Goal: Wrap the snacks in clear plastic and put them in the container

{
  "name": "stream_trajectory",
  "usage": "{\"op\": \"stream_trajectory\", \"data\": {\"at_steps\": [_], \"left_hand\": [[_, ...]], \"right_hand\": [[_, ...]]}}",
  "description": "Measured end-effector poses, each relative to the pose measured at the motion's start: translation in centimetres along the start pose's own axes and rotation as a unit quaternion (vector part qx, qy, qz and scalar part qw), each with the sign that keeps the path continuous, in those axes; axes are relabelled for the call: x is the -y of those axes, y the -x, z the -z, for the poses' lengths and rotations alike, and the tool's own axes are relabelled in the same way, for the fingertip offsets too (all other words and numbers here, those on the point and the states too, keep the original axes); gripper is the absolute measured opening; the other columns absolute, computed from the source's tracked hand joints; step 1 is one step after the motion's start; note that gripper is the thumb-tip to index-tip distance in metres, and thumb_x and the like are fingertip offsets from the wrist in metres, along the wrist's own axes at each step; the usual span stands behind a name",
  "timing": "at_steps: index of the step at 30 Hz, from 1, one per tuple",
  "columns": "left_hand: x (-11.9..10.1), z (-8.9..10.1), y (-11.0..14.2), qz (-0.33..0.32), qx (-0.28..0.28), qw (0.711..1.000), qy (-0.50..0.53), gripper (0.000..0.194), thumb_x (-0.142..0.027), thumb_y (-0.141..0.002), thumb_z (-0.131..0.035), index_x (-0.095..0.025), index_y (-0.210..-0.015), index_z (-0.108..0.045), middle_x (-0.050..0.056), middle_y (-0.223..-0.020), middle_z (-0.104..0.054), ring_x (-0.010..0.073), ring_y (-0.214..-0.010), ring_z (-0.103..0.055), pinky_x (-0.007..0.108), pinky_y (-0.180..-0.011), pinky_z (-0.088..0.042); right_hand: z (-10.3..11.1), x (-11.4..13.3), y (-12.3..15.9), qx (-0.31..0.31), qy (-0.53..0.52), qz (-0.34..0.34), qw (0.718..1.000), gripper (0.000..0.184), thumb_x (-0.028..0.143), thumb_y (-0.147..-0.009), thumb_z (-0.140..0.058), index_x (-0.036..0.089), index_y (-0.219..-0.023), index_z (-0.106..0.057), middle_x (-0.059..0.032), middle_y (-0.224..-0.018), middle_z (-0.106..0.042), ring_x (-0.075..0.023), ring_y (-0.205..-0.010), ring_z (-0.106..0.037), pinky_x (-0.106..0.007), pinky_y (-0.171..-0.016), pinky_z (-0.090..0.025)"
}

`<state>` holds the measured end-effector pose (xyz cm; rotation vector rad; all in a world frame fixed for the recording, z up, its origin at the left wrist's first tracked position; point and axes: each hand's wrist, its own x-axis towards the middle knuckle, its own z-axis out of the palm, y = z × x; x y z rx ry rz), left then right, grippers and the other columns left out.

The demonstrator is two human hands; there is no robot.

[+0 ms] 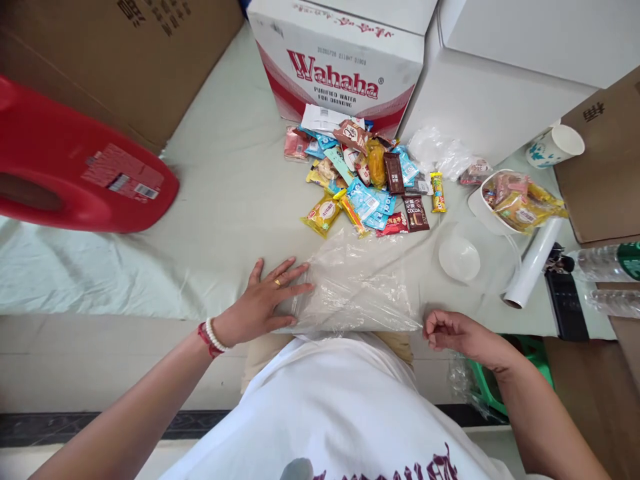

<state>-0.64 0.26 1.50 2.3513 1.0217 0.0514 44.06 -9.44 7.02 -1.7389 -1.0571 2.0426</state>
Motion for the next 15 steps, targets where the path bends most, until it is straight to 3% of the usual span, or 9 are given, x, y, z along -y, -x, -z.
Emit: {"op": "stream_trajectory", "data": {"at_steps": [2,5,8,10,12,15], "left_hand": [[0.2,0.0,0.2,-0.010,0.001,1.000,0.004,0.058,-0.036,-0.084,-0.075,-0.043,-0.139,-0.060,0.006,-0.168,-0.035,0.0373,-0.157,-0.024,0.075,-0.120,0.005],[0.2,0.1,0.1,-0.009,0.011,1.000,0.007,0.052,-0.034,-0.085,-0.075,-0.046,-0.134,-0.064,0.004,-0.170,-0.029,0.0395,-0.158,-0.019,0.077,-0.118,0.005],[-0.1,0.3,0.0,-0.006,0.026,1.000,0.005,0.053,-0.030,-0.083,-0.076,-0.049,-0.131,-0.066,0.004,-0.173,-0.019,0.0416,-0.159,-0.012,0.080,-0.116,0.003],[-0.2,0.4,0.0,-0.007,0.030,1.000,0.000,0.055,-0.030,-0.081,-0.077,-0.050,-0.132,-0.065,0.004,-0.174,-0.014,0.0423,-0.160,-0.009,0.080,-0.116,0.002],[-0.2,0.5,0.1,-0.007,0.031,0.999,-0.004,0.057,-0.031,-0.081,-0.077,-0.050,-0.133,-0.064,0.003,-0.175,-0.011,0.0425,-0.160,-0.007,0.079,-0.116,0.002],[0.0,0.3,0.2,-0.009,0.025,1.000,-0.001,0.058,-0.031,-0.080,-0.078,-0.050,-0.133,-0.064,0.002,-0.175,-0.009,0.0431,-0.159,-0.008,0.078,-0.118,0.003]], "right_hand": [[0.7,0.2,-0.4,-0.067,0.011,-0.007,0.998,0.041,0.056,-0.077,-0.083,0.020,-0.087,-0.065,-0.0043,-0.086,-0.070,-0.0170,-0.075,-0.064,-0.031,-0.068,-0.052],[0.1,2.1,-2.3,-0.186,-0.030,0.014,0.982,0.052,0.064,-0.079,-0.077,0.023,-0.109,-0.065,-0.0078,-0.110,-0.073,-0.0117,-0.066,-0.059,-0.024,-0.055,-0.045],[-2.0,4.5,-5.6,-0.204,-0.088,0.048,0.974,0.071,0.058,-0.071,-0.085,0.026,-0.127,-0.056,-0.0056,-0.104,-0.074,-0.0052,-0.049,-0.039,-0.021,-0.043,-0.027],[-2.9,5.7,-7.5,-0.205,-0.123,0.081,0.968,0.076,0.049,-0.061,-0.092,0.025,-0.124,-0.057,-0.0001,-0.088,-0.070,-0.0040,-0.047,-0.031,-0.021,-0.042,-0.022],[-2.6,6.4,-8.5,-0.226,-0.133,0.125,0.957,0.070,0.044,-0.057,-0.093,0.024,-0.115,-0.061,0.0038,-0.079,-0.062,-0.0042,-0.047,-0.030,-0.021,-0.042,-0.022],[-0.7,6.9,-8.1,-0.348,-0.086,0.180,0.916,0.054,0.044,-0.059,-0.090,0.023,-0.101,-0.064,0.0044,-0.075,-0.056,-0.0063,-0.049,-0.035,-0.022,-0.043,-0.025]]}}
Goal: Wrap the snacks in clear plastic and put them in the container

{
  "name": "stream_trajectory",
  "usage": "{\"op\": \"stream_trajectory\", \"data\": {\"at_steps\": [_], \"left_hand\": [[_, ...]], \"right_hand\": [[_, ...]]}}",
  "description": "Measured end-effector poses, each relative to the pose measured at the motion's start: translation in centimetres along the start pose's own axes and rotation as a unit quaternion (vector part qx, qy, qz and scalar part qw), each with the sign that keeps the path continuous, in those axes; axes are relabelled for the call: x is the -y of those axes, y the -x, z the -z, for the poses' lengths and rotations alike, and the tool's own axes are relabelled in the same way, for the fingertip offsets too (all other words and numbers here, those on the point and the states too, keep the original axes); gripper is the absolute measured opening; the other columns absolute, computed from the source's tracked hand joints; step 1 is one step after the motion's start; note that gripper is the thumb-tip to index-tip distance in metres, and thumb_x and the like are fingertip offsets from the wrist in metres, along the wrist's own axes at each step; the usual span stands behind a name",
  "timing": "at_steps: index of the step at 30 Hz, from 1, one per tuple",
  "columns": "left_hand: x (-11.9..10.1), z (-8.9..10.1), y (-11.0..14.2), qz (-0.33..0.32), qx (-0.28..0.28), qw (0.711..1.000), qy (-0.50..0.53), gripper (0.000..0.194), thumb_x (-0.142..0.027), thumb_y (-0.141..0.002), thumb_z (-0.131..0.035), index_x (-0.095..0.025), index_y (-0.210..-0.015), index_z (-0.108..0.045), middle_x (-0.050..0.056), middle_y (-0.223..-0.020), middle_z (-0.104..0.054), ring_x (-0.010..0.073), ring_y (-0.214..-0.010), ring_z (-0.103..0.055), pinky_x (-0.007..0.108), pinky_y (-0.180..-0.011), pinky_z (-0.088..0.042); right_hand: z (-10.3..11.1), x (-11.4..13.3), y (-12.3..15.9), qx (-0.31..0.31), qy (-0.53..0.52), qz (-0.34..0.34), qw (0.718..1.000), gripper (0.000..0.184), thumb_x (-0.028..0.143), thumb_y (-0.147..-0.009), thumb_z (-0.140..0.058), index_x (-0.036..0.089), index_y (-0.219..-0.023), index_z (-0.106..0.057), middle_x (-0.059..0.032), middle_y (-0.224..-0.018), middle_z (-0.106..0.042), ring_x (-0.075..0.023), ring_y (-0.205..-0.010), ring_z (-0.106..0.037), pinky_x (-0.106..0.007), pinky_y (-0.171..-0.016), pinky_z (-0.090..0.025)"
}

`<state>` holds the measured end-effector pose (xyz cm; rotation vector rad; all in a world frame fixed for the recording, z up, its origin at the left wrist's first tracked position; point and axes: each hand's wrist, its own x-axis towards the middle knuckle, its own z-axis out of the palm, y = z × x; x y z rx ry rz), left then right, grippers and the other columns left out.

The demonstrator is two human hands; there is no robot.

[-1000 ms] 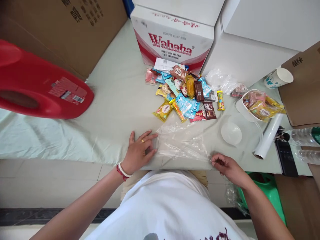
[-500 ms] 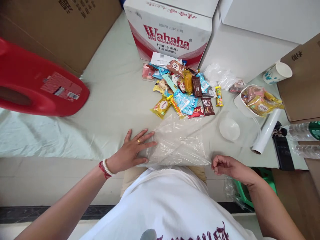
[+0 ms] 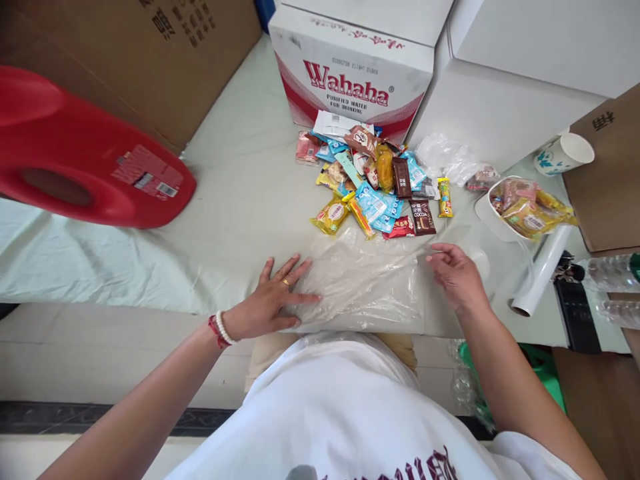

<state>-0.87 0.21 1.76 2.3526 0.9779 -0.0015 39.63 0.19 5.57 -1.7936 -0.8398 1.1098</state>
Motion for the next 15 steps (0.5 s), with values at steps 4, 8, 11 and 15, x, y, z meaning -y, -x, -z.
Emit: {"op": "stream_trajectory", "data": {"at_steps": [4,8,11,15], "left_hand": [[0.3,-0.5,0.2,-0.007,-0.031,0.999,0.010,0.057,-0.026,-0.079,-0.075,-0.048,-0.131,-0.067,0.000,-0.174,-0.013,0.0427,-0.159,-0.012,0.077,-0.119,0.003],[0.2,-0.7,0.6,-0.002,-0.109,0.994,0.025,0.052,-0.016,-0.080,-0.063,-0.039,-0.126,-0.072,0.000,-0.174,-0.017,0.0413,-0.160,-0.010,0.074,-0.122,-0.009],[-1.3,-0.9,0.6,0.068,-0.264,0.962,0.031,0.041,-0.014,-0.084,-0.055,-0.026,-0.119,-0.073,0.010,-0.164,-0.036,0.0376,-0.157,-0.022,0.066,-0.122,-0.030],[-5.0,-1.5,-0.7,0.118,-0.387,0.912,0.070,0.031,-0.017,-0.094,-0.048,-0.021,-0.118,-0.067,0.014,-0.128,-0.062,0.0269,-0.125,-0.058,0.049,-0.107,-0.052]], "right_hand": [[0.1,1.7,1.5,-0.085,0.152,0.165,0.971,0.028,0.044,-0.081,-0.076,0.025,-0.098,-0.065,0.0009,-0.076,-0.058,-0.0127,-0.058,-0.048,-0.026,-0.051,-0.040],[-6.6,2.3,6.0,0.222,0.291,0.392,0.844,0.017,0.028,-0.097,-0.058,0.026,-0.108,-0.070,-0.0070,-0.098,-0.070,-0.0220,-0.089,-0.064,-0.038,-0.079,-0.056],[-13.0,1.3,8.1,0.304,0.407,0.444,0.738,0.035,0.028,-0.095,-0.064,0.023,-0.130,-0.065,-0.0136,-0.136,-0.064,-0.0293,-0.113,-0.063,-0.045,-0.091,-0.057],[-18.2,-0.9,8.2,0.342,0.459,0.438,0.693,0.038,0.023,-0.096,-0.061,0.018,-0.134,-0.062,-0.0154,-0.145,-0.059,-0.0312,-0.117,-0.061,-0.047,-0.095,-0.056]]}}
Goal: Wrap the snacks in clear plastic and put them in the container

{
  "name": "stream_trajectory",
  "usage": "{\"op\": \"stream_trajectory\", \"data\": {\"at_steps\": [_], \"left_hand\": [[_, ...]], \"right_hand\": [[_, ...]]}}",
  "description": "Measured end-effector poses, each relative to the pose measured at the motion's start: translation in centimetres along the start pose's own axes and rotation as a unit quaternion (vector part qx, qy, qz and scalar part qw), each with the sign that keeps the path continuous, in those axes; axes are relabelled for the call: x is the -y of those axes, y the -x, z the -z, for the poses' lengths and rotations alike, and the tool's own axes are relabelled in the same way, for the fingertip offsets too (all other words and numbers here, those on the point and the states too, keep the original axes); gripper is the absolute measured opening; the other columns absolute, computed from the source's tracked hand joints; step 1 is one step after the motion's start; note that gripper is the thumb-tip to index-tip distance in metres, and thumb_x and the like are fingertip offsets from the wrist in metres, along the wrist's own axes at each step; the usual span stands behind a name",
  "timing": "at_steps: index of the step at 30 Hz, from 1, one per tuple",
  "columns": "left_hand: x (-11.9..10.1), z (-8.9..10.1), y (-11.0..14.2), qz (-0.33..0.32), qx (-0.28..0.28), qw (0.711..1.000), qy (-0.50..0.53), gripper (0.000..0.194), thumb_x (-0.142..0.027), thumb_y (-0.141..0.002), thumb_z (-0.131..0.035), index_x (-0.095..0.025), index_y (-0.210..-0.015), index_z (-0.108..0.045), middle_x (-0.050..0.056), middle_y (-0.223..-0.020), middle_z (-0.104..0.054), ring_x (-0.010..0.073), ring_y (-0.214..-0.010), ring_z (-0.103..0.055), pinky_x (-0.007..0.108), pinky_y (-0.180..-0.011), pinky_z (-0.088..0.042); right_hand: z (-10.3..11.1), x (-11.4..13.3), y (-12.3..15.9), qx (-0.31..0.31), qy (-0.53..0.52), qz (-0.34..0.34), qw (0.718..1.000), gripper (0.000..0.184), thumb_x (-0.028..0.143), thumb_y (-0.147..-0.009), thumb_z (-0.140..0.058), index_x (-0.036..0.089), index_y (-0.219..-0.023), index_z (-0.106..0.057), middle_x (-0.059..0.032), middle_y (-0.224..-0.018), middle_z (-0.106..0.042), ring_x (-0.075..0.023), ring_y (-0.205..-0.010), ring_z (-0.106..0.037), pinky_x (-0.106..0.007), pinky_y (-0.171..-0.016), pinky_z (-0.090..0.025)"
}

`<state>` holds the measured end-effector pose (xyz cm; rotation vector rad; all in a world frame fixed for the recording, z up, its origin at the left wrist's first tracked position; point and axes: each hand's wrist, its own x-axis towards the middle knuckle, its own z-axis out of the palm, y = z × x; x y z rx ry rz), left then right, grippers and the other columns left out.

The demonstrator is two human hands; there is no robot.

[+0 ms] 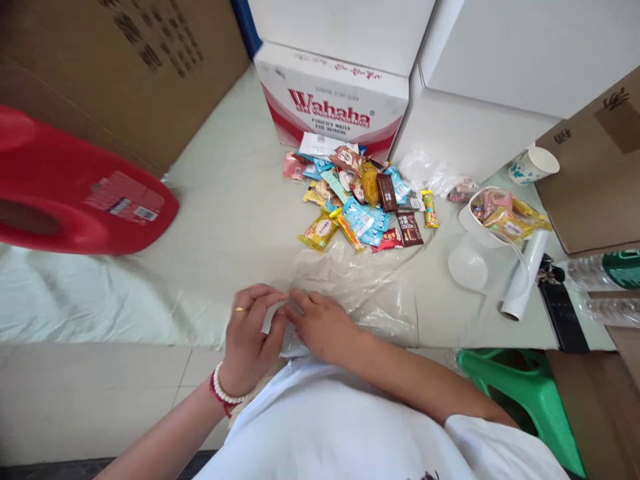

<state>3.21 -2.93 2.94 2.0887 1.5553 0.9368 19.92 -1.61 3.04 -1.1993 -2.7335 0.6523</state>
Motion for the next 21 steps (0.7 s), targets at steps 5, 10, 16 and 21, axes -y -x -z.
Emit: {"op": "stream_trajectory", "data": {"at_steps": [5,10,16,21], "left_hand": [[-0.5,-3.3,-1.7,0.017,0.067,0.997,0.016,0.037,-0.026,-0.104,-0.034,-0.020,-0.128,-0.061,0.013,-0.135,-0.065,0.0241,-0.129,-0.060,0.045,-0.110,-0.051],[1.6,-4.4,-2.7,-0.042,0.157,0.979,-0.125,0.051,-0.039,-0.102,-0.041,-0.016,-0.147,-0.052,0.017,-0.156,-0.051,0.0373,-0.151,-0.039,0.063,-0.122,-0.027],[1.1,-4.0,-1.7,-0.066,0.189,0.965,-0.170,0.075,-0.055,-0.095,-0.051,-0.017,-0.158,-0.037,0.023,-0.167,-0.029,0.0443,-0.155,-0.025,0.078,-0.119,-0.002],[2.6,-3.0,-2.6,-0.083,0.191,0.963,-0.171,0.065,-0.050,-0.099,-0.047,-0.024,-0.158,-0.040,0.019,-0.167,-0.031,0.0417,-0.153,-0.033,0.077,-0.119,-0.005]], "right_hand": [[-0.3,-0.7,1.1,0.007,-0.073,0.001,0.997,0.022,0.015,-0.095,-0.056,0.014,-0.111,-0.071,-0.0144,-0.118,-0.071,-0.0291,-0.115,-0.062,-0.044,-0.103,-0.052],[2.9,-3.4,7.4,-0.255,-0.206,-0.197,0.924,0.020,0.032,-0.102,-0.050,0.024,-0.112,-0.065,-0.0091,-0.111,-0.071,-0.0216,-0.101,-0.067,-0.037,-0.089,-0.057],[2.4,-7.7,10.9,-0.331,-0.333,-0.452,0.759,0.081,0.056,-0.077,-0.077,0.022,-0.143,-0.043,-0.0081,-0.107,-0.068,-0.0193,-0.076,-0.064,-0.034,-0.067,-0.055],[2.0,-9.4,13.9,-0.210,-0.415,-0.424,0.777,0.044,0.052,-0.076,-0.074,0.020,-0.106,-0.066,0.0035,-0.072,-0.059,-0.0148,-0.063,-0.055,-0.028,-0.060,-0.046]]}}
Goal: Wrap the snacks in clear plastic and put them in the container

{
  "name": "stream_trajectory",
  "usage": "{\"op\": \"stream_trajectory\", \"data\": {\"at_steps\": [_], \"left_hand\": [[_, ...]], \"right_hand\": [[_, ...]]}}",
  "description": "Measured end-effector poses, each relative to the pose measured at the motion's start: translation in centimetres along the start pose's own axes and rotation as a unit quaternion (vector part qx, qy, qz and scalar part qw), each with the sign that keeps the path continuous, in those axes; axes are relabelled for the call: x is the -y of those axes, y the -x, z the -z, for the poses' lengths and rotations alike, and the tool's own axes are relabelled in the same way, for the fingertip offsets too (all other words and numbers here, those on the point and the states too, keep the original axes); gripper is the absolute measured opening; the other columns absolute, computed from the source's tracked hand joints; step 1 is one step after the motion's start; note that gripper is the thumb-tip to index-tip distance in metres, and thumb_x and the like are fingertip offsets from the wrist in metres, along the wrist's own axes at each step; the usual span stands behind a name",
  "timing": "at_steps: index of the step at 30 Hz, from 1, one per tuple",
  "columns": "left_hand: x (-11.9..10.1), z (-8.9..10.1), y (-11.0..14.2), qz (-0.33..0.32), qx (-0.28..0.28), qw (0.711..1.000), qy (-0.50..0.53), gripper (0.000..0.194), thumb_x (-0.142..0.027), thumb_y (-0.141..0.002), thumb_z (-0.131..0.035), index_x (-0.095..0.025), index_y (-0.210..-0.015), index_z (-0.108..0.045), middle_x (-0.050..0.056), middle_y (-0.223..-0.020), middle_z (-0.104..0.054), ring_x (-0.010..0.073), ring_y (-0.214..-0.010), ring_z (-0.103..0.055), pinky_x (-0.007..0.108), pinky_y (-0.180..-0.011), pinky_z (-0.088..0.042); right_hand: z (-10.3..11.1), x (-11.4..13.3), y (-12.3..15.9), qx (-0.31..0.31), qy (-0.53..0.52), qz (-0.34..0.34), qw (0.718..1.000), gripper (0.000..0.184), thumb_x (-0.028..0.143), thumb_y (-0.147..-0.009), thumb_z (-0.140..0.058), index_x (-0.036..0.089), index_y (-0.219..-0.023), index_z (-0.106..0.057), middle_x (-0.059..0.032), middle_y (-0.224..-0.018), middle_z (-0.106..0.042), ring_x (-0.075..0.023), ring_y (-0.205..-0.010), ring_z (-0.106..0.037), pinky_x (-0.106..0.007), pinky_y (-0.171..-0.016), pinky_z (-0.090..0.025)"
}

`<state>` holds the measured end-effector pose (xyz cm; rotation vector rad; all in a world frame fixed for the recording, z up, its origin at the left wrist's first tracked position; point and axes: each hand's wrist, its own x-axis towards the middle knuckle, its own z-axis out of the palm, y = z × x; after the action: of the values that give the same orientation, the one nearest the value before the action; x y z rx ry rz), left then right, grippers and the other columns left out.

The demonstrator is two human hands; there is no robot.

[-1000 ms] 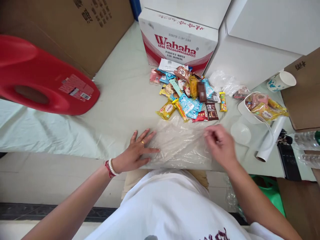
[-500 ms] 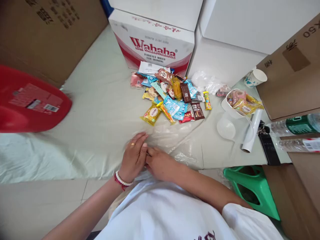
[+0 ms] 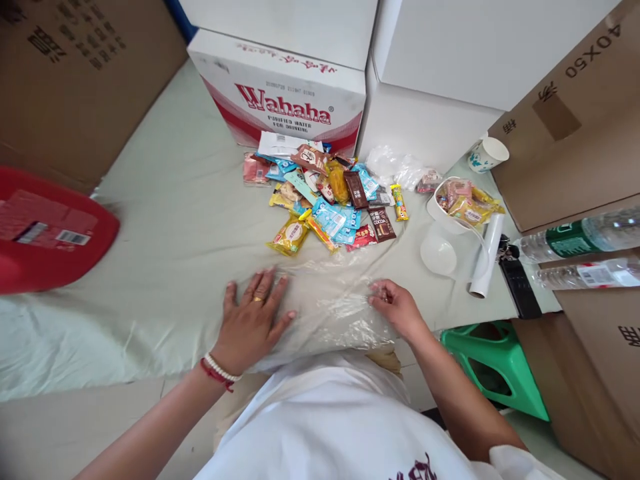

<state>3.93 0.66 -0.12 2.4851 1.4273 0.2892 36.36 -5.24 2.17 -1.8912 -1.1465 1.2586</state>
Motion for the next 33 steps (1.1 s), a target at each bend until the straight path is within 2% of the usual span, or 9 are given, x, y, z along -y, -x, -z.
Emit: {"op": "stream_trajectory", "data": {"at_steps": [4,8,11,14,17,21,24,27,33], "left_hand": [[1.5,0.1,-0.1,-0.007,-0.013,1.000,-0.017,0.063,-0.046,-0.101,-0.042,-0.024,-0.160,-0.036,0.019,-0.166,-0.033,0.0378,-0.150,-0.039,0.073,-0.121,-0.004],[1.7,-0.1,0.1,-0.013,-0.014,0.999,-0.040,0.065,-0.049,-0.101,-0.040,-0.021,-0.160,-0.035,0.019,-0.166,-0.031,0.0376,-0.151,-0.038,0.072,-0.122,-0.004],[1.6,-0.3,0.2,-0.013,-0.010,0.998,-0.053,0.065,-0.049,-0.101,-0.038,-0.020,-0.160,-0.035,0.018,-0.167,-0.031,0.0359,-0.151,-0.038,0.070,-0.123,-0.004],[1.7,-0.3,0.3,-0.011,-0.009,0.998,-0.057,0.066,-0.050,-0.101,-0.039,-0.021,-0.160,-0.035,0.016,-0.167,-0.030,0.0350,-0.152,-0.037,0.069,-0.124,-0.004],[1.8,-0.2,0.3,-0.009,-0.010,0.999,-0.049,0.066,-0.051,-0.101,-0.040,-0.022,-0.160,-0.036,0.016,-0.167,-0.030,0.0347,-0.152,-0.037,0.069,-0.124,-0.003],[1.8,-0.2,0.2,-0.016,-0.011,0.999,-0.037,0.067,-0.052,-0.100,-0.042,-0.021,-0.159,-0.037,0.017,-0.167,-0.031,0.0354,-0.152,-0.037,0.070,-0.123,-0.002],[1.9,-0.2,0.2,-0.019,-0.019,0.999,-0.037,0.067,-0.052,-0.100,-0.042,-0.020,-0.159,-0.038,0.017,-0.167,-0.031,0.0358,-0.152,-0.037,0.071,-0.123,-0.002],[1.8,-0.2,0.2,-0.016,-0.021,0.999,-0.039,0.067,-0.052,-0.100,-0.043,-0.021,-0.159,-0.038,0.017,-0.166,-0.032,0.0355,-0.151,-0.038,0.070,-0.123,-0.002],[1.5,-0.1,0.3,-0.002,0.000,0.999,-0.034,0.071,-0.058,-0.099,-0.044,-0.023,-0.161,-0.034,0.016,-0.169,-0.026,0.0341,-0.154,-0.032,0.070,-0.123,0.006]], "right_hand": [[4.1,0.6,-1.8,-0.099,0.146,0.025,0.984,0.038,0.053,-0.082,-0.065,0.018,-0.095,-0.070,-0.0034,-0.079,-0.067,-0.0181,-0.067,-0.058,-0.032,-0.067,-0.048],[4.9,5.1,-8.2,-0.232,0.350,0.056,0.906,0.042,0.048,-0.094,-0.055,0.019,-0.120,-0.068,-0.0133,-0.115,-0.067,-0.0252,-0.090,-0.066,-0.038,-0.085,-0.051],[3.5,8.3,-12.9,-0.201,0.450,-0.034,0.870,0.057,0.058,-0.093,-0.056,0.016,-0.131,-0.062,-0.0199,-0.131,-0.059,-0.0318,-0.107,-0.066,-0.039,-0.087,-0.051],[3.3,9.2,-14.9,-0.152,0.488,-0.084,0.856,0.057,0.059,-0.090,-0.061,0.014,-0.124,-0.066,-0.0202,-0.127,-0.063,-0.0328,-0.108,-0.067,-0.036,-0.083,-0.051],[4.8,8.9,-14.6,-0.142,0.488,-0.083,0.857,0.047,0.051,-0.084,-0.068,0.015,-0.114,-0.071,-0.0167,-0.113,-0.071,-0.0310,-0.099,-0.069,-0.033,-0.075,-0.049],[6.2,10.1,-14.9,-0.206,0.405,-0.007,0.891,0.045,0.055,-0.083,-0.066,0.016,-0.105,-0.074,-0.0123,-0.098,-0.075,-0.0277,-0.089,-0.069,-0.031,-0.070,-0.046],[4.8,12.1,-17.5,-0.241,0.341,0.066,0.906,0.049,0.060,-0.086,-0.061,0.015,-0.100,-0.074,-0.0112,-0.092,-0.076,-0.0253,-0.084,-0.068,-0.031,-0.071,-0.046],[2.7,13.5,-20.6,-0.220,0.345,0.080,0.909,0.046,0.054,-0.085,-0.065,0.014,-0.105,-0.074,-0.0122,-0.095,-0.076,-0.0251,-0.085,-0.068,-0.032,-0.074,-0.047],[1.9,11.9,-22.3,-0.172,0.323,0.103,0.925,0.056,0.054,-0.070,-0.079,0.015,-0.111,-0.073,-0.0084,-0.096,-0.074,-0.0219,-0.080,-0.065,-0.032,-0.074,-0.049]]}}
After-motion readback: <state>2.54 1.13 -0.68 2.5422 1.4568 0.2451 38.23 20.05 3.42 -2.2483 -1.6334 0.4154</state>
